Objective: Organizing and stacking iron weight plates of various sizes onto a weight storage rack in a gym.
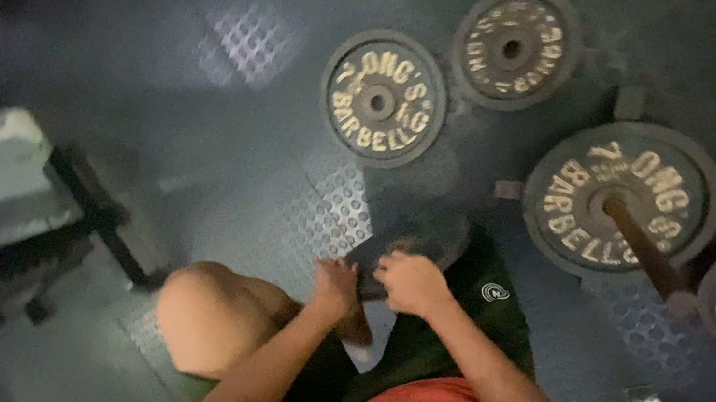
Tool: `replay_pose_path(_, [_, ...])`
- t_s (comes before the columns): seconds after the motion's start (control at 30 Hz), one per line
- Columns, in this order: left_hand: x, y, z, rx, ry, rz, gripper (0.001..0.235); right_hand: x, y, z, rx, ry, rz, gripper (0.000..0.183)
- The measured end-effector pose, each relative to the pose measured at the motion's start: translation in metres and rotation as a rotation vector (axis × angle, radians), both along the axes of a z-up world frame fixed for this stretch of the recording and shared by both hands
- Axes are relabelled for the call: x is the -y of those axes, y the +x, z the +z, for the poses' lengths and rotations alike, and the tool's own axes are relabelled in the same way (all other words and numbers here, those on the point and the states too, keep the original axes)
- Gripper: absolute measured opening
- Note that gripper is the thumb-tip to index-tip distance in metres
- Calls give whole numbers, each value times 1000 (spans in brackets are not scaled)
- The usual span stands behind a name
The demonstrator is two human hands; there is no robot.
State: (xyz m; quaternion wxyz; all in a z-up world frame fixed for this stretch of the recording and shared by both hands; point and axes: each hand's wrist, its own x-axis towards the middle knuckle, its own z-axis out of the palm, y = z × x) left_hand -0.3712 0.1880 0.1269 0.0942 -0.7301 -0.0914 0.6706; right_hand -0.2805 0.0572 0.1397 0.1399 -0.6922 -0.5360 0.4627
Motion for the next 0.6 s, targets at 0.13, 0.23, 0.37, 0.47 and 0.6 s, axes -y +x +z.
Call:
replay_pose_path(0.13, [-33,-94,-46,39,-36,-171,105,29,-50,-32,114,224,-189,43])
replay_pose_path(0.23, [-58,-86,-76,167,-64,-255,103,33,-60,-55,211,267,-382,38])
replay_pose_path(0.37, [-47,-42,-54,179,-39,-541,78,25,-74,-62,327,401,-532,39])
replay_pose_path(0.47, [-61,-26,-89,144,123,-530,51,11,-74,-47,441,464,-649,22])
replay_pose_path(0.6, [-47,-40,-135,303,28,-564,43,27,-105,-57,416,250,-764,36])
